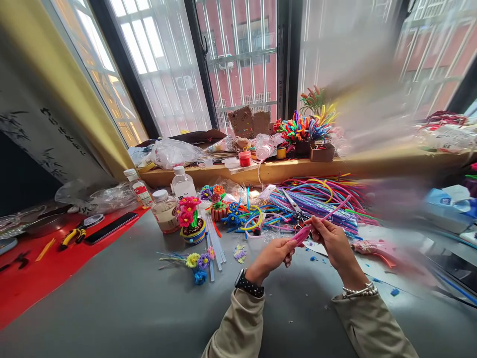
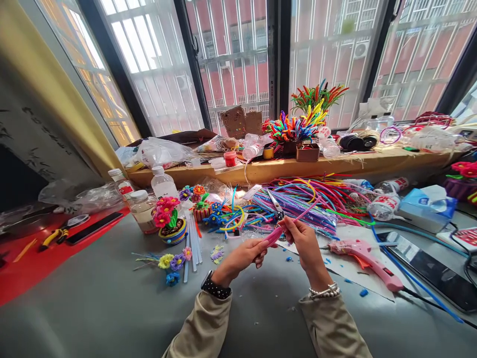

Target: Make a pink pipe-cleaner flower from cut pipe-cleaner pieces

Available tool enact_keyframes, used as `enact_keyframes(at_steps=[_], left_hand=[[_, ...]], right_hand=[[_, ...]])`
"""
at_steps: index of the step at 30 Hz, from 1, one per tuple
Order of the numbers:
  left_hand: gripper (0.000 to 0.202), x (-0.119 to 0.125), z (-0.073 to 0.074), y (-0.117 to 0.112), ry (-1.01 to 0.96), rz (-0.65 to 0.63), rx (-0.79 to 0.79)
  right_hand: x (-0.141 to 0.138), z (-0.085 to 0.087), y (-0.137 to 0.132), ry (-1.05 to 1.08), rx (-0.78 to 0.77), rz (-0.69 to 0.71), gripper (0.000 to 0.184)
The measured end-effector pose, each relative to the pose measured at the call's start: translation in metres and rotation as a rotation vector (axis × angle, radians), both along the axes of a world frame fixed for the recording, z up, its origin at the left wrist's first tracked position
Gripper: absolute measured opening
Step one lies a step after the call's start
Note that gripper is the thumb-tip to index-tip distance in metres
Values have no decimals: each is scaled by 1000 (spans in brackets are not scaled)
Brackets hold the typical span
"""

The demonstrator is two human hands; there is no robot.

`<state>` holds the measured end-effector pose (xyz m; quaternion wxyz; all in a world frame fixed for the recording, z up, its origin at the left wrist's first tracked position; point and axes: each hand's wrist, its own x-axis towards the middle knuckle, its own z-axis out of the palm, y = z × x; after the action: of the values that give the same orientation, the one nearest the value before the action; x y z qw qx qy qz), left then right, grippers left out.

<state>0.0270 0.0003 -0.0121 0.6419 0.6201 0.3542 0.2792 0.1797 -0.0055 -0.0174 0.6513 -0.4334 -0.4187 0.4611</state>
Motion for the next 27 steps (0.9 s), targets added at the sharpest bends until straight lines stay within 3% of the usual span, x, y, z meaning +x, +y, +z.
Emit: enact_keyframes(at_steps=[5,12,19,23,27], left_hand=[[37,1,-5,4,-26,195,89],[29,2,-1,-1,-140,364,60],[29,3,-7,4,-173,484,214],[25,-2,-4,6,-250,572,181],[26,-7,2,6,-371,634,107]], right_hand=[[2,-4,4,61,-18,-27,31],[2,-5,4,173,-68,0,28],[2,-1,2,197,-74,55,28],[10,-6,10,-151,-104,-62,39],[22,-19,28,-923,-163,-316,25]])
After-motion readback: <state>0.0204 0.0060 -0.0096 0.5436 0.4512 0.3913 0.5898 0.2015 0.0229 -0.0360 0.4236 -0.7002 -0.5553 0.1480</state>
